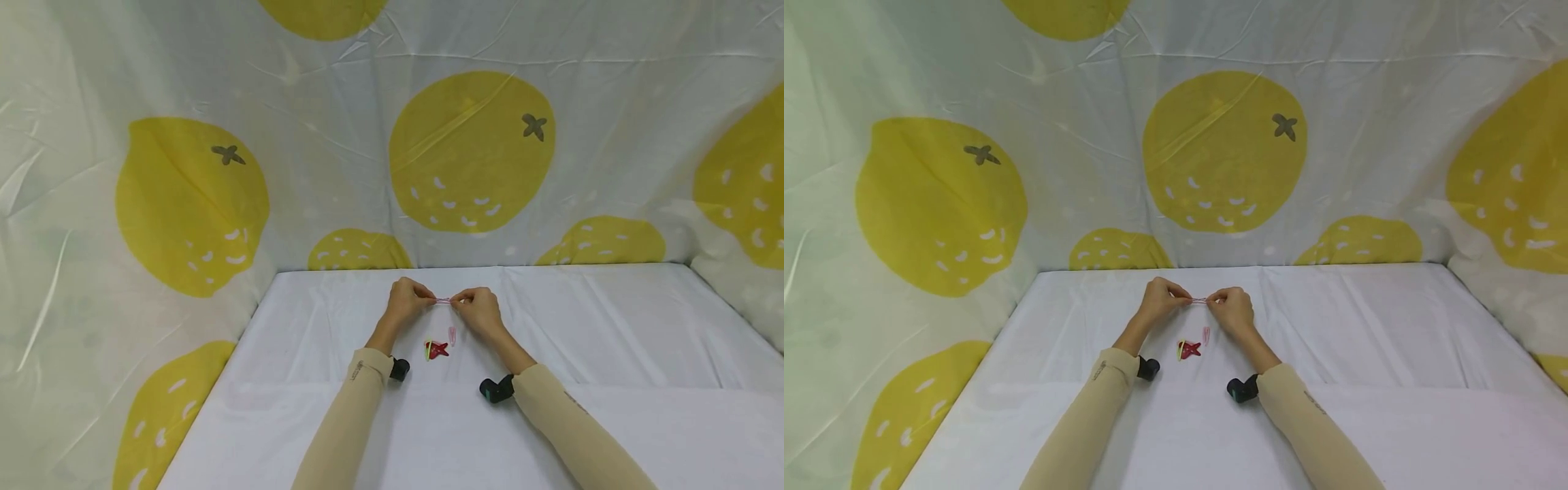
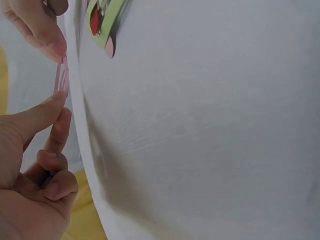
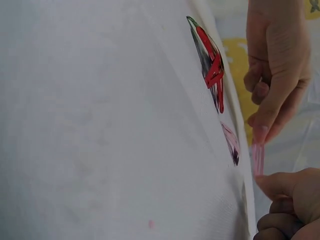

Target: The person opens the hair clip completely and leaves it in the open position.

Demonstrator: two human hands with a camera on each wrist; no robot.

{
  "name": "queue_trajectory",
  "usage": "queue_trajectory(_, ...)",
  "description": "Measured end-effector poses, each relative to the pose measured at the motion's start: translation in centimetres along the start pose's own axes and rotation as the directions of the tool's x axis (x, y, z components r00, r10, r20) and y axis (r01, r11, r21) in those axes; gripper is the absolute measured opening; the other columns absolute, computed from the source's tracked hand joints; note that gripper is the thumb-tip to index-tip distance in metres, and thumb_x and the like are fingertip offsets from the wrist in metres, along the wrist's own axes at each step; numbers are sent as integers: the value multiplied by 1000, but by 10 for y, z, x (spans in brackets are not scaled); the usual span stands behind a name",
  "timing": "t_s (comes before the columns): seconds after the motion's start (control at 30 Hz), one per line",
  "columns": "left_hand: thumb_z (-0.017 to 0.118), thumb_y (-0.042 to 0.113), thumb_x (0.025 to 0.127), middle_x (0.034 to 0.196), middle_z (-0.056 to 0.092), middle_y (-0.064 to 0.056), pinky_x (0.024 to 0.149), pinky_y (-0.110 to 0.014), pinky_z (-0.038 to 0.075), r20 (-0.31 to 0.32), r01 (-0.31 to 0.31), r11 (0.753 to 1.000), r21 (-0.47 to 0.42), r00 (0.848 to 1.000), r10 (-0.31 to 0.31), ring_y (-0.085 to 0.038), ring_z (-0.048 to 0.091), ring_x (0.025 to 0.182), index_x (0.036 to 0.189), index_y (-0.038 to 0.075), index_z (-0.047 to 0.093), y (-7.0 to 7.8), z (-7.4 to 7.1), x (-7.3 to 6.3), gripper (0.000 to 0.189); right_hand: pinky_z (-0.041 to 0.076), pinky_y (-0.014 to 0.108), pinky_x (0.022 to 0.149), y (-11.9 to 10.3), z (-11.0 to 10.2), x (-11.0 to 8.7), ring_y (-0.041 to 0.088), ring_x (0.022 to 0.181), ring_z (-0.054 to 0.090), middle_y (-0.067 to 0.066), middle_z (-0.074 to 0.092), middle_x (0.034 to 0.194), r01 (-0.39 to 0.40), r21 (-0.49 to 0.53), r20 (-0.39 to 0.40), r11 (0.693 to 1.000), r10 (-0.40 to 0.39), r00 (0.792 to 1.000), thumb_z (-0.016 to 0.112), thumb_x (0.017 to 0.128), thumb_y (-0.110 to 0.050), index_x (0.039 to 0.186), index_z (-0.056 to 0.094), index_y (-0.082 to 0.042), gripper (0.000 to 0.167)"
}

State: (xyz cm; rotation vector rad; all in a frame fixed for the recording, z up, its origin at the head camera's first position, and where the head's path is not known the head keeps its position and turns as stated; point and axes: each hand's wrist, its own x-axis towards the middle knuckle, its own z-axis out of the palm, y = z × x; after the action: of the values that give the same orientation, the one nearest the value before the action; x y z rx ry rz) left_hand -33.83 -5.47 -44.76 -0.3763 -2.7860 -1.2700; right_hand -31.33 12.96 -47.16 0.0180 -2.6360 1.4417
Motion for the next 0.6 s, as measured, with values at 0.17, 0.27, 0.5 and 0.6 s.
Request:
queue_trajectory(0.17,82,7,87,87,81,-12,71,-24,52,11,3,1000,13,1000,-3,-20,70,84,86,2,84,-2,2,4,5,31,23,51,4,-1,2,9,56,43,-3,52,59,9,-5,-17,1000,-9,1000,76,91,-11,92,82,0,13)
queue_trajectory(0.27,82,7,87,87,81,-12,70,-22,51,18,20,1000,20,1000,-21,-17,68,81,86,2,84,-3,2,4,5,33,23,52,8,0,2,9,58,44,-2,57,61,13,-17,-6,1000,-14,1000,76,91,-11,92,82,1,13)
queue_trajectory(0.5,83,8,88,88,80,-12,68,-20,49,41,34,999,7,999,-34,-14,65,79,87,2,83,-7,3,3,6,35,24,53,9,1,1,10,61,47,4,66,69,9,-30,8,1000,-8,1000,76,91,-12,93,82,-1,13)
queue_trajectory(0.6,83,8,87,87,80,-12,69,-21,50,25,27,1000,3,999,-28,-15,65,80,87,2,83,-9,1,2,6,35,24,55,8,-1,0,11,62,47,4,65,69,-1,-29,2,1000,1,1000,76,90,-13,94,82,-2,13)
